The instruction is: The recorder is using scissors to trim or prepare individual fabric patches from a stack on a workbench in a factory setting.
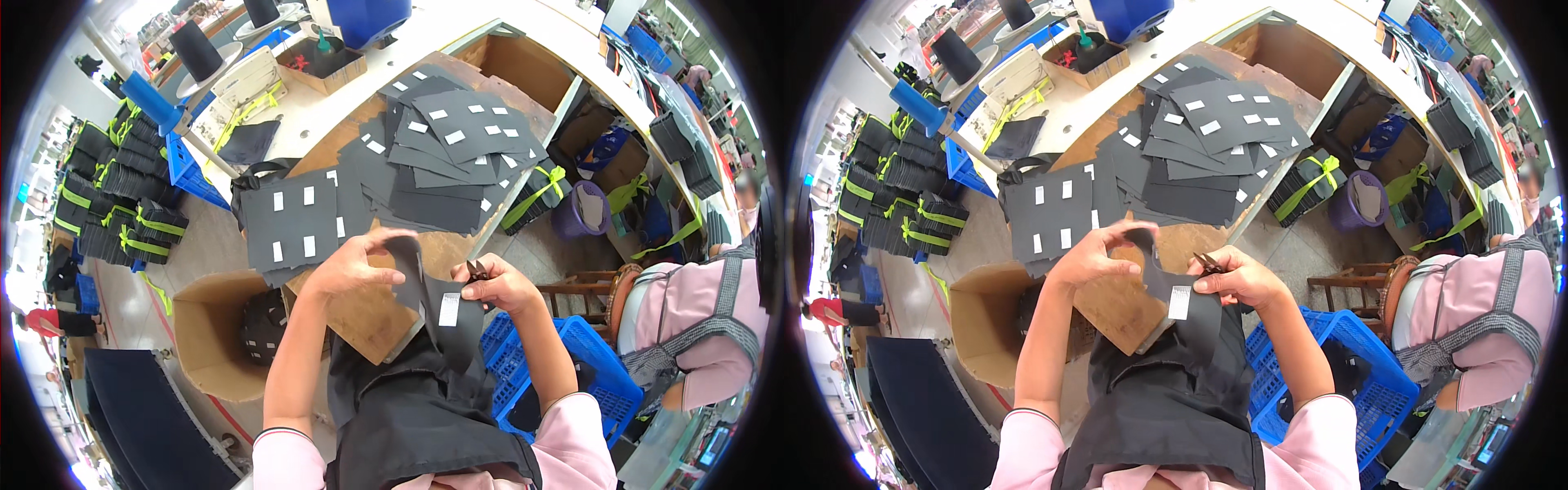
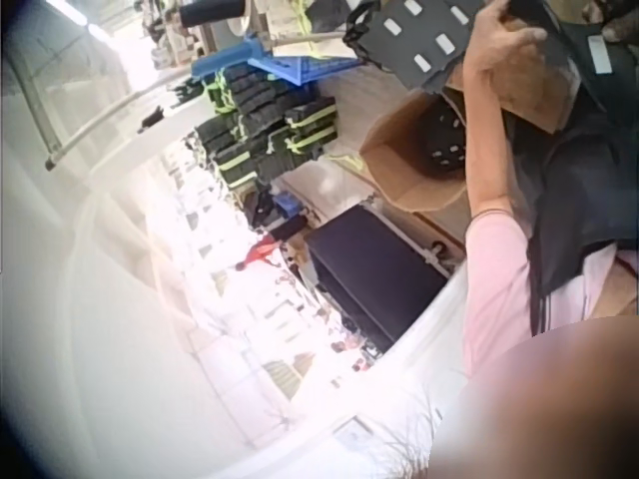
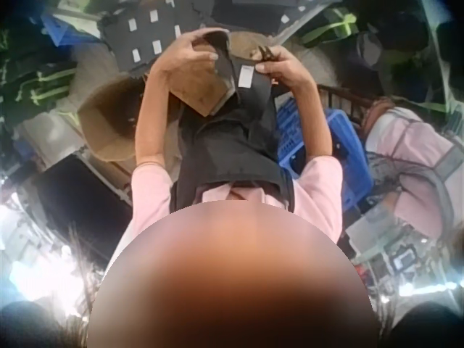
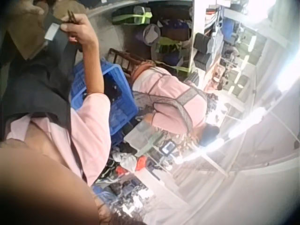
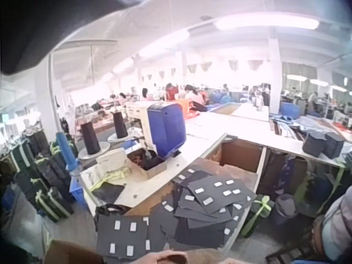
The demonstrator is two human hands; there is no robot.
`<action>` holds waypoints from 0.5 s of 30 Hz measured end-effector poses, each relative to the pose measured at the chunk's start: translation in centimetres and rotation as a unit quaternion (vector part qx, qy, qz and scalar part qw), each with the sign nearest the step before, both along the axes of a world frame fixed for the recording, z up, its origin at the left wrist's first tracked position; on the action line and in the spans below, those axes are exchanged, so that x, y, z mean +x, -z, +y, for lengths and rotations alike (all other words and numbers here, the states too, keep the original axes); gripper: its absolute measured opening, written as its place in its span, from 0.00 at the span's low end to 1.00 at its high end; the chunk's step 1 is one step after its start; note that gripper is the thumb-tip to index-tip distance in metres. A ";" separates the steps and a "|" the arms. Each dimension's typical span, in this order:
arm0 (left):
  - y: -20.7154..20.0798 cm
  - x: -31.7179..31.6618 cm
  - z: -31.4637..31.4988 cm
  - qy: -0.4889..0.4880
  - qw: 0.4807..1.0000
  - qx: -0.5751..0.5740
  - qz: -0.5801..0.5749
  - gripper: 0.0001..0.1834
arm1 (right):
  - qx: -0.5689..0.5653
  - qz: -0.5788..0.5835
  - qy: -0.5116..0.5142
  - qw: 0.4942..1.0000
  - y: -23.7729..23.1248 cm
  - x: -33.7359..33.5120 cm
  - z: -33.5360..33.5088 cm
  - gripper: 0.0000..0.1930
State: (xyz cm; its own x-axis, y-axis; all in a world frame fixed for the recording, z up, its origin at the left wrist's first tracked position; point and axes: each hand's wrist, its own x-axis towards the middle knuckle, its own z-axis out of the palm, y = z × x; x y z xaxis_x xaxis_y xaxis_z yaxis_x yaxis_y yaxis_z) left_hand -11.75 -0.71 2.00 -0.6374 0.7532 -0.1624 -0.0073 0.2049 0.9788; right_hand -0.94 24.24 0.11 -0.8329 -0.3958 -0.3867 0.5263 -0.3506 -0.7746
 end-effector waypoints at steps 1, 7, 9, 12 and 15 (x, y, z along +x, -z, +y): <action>-0.2 0.2 0.1 0.061 0.991 0.038 -0.112 0.34 | 0.000 -0.002 0.001 1.000 0.2 0.2 0.0 0.07; 0.4 4.7 -1.3 -0.025 0.977 0.040 -0.209 0.18 | -0.003 0.014 0.101 0.995 0.6 2.0 0.1 0.07; 0.7 6.3 -1.5 -0.087 0.964 0.074 -0.242 0.10 | 0.010 0.019 0.091 0.996 1.8 2.3 0.0 0.08; 0.1 8.5 -1.0 -0.142 0.949 0.056 -0.275 0.09 | 0.540 0.254 0.175 0.783 3.1 3.2 -1.6 0.11; 0.3 10.0 -1.3 -0.212 0.934 0.063 -0.279 0.10 | 0.598 0.332 0.314 0.658 0.4 4.4 -5.2 0.17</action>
State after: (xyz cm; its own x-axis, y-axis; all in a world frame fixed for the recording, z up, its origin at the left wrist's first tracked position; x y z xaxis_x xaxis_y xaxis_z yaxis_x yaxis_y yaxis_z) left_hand -1.75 -1.97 1.75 -0.7257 0.4868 -0.4862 -0.5782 -0.0486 0.8144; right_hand 3.41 19.06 -0.29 -0.8294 0.3645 0.4234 -0.0260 0.7319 -0.6809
